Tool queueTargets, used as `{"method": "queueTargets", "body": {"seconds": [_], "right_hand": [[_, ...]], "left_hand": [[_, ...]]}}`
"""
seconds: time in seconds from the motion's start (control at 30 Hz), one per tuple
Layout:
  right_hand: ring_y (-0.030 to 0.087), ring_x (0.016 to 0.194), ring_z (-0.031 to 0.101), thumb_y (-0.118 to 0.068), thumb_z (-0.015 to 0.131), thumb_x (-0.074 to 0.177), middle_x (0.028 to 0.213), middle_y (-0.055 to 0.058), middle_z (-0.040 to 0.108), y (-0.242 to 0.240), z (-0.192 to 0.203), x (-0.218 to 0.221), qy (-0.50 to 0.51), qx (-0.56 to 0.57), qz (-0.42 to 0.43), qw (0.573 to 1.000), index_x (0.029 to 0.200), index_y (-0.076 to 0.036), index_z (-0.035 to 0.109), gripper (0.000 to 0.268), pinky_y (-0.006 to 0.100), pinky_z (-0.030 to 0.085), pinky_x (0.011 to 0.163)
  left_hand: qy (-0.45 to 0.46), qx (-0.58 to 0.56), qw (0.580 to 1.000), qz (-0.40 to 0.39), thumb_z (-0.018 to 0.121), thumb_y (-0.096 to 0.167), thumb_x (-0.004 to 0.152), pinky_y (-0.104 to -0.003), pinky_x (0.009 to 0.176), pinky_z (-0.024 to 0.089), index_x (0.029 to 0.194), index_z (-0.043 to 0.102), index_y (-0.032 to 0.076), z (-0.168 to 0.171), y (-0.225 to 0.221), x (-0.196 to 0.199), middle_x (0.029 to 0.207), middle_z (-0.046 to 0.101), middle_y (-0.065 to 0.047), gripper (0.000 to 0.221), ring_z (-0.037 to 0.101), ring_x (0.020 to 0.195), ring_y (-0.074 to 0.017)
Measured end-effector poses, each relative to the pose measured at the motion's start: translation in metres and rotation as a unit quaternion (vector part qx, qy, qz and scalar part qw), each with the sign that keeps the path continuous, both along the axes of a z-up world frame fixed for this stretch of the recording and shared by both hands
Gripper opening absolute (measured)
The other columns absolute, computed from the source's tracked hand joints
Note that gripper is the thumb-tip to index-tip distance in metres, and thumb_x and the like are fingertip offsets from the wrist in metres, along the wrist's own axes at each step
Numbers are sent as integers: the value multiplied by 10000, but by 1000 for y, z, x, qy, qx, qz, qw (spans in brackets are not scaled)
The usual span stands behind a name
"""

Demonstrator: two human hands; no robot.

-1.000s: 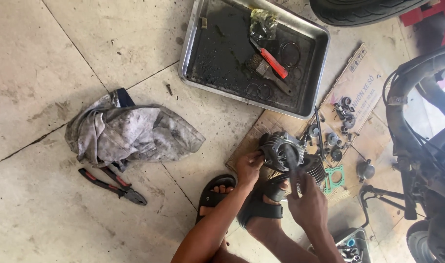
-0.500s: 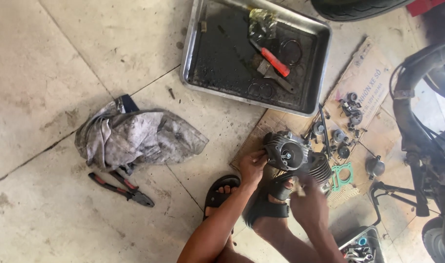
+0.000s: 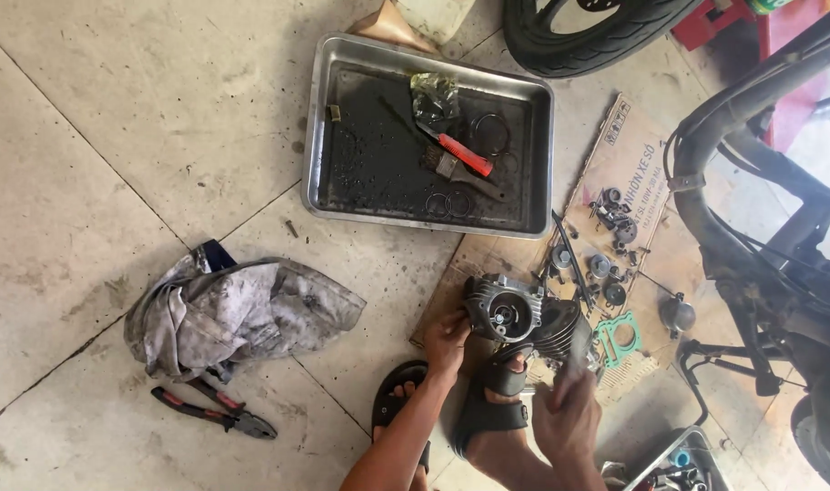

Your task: Disassembling and inspecting motorcycle engine components using hand tools on a workshop floor

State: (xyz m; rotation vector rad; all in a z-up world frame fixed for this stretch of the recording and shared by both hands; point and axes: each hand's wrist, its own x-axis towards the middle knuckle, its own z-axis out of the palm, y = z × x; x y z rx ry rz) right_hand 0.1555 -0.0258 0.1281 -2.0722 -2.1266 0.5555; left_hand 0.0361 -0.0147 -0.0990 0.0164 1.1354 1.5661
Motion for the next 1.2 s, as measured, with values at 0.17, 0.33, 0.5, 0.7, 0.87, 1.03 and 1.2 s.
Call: {"method": "queueTargets", "body": {"seconds": [0.17,0.33,0.5,0.7,0.87,1.03,1.2], "right_hand": [[354,782,763,-711,748,720,924,116,803,7,34,-34,-175,-190,-19,966,1132,-174,602,693,483,556,684],[257,520,665,-360,609,851,636,78,653,3,20,-29,-83,-103,11,991,1129,-70,515,413,427,526,508],[267,688,752,-318,642,873,829,89,791,-6,33,-32,-127,-206,-63,968,1123,-201,629,276,413,545,632],[246,654,571,-99,652,841,800,91,603,-16,17,-15,102,63,11,993,1180,-58,615,343,385,504,638],[193,491,657,-155,681,937,626,114,677,-16,24,-19,180,-223,-179,941,1276,-65,729,354,310,553,433],[229,476,558,-314,506,1024,606,128,591,-22,18,-8,273,-240,-226,904,1104,-30,685,346,370,449,432],[255,624,530,-288,326,1088,767,172,600,-24,34,21,329,-132,-243,903,1159,24,619,434,401,448,573]], "left_hand": [[-8,-23,999,-23,710,27,858,-245,776,532,1138,756,-78,-6,-4,2,1006,787,-125,303,694,847,-158],[-19,10,1000,-10,703,-2,876,-248,827,539,1204,719,-75,-23,-3,6,1080,773,-138,337,705,922,-172],[-51,1,999,-8,696,-12,890,-253,826,535,1200,716,-95,-7,-7,0,1103,772,-144,321,703,935,-170],[-20,37,999,-5,687,-39,884,-248,829,544,1190,706,-99,-30,-5,3,1086,765,-149,312,703,925,-174],[59,64,996,-33,662,19,938,-249,821,538,1197,694,-82,-33,-8,-3,1071,756,-137,280,690,915,-162],[126,64,988,-68,668,91,944,-259,824,543,1196,693,-73,-19,-16,-16,1089,769,-143,302,711,922,-179],[319,-17,944,-86,711,279,920,-268,686,566,1140,746,3,49,-50,-58,909,800,-101,355,735,753,-161]]}}
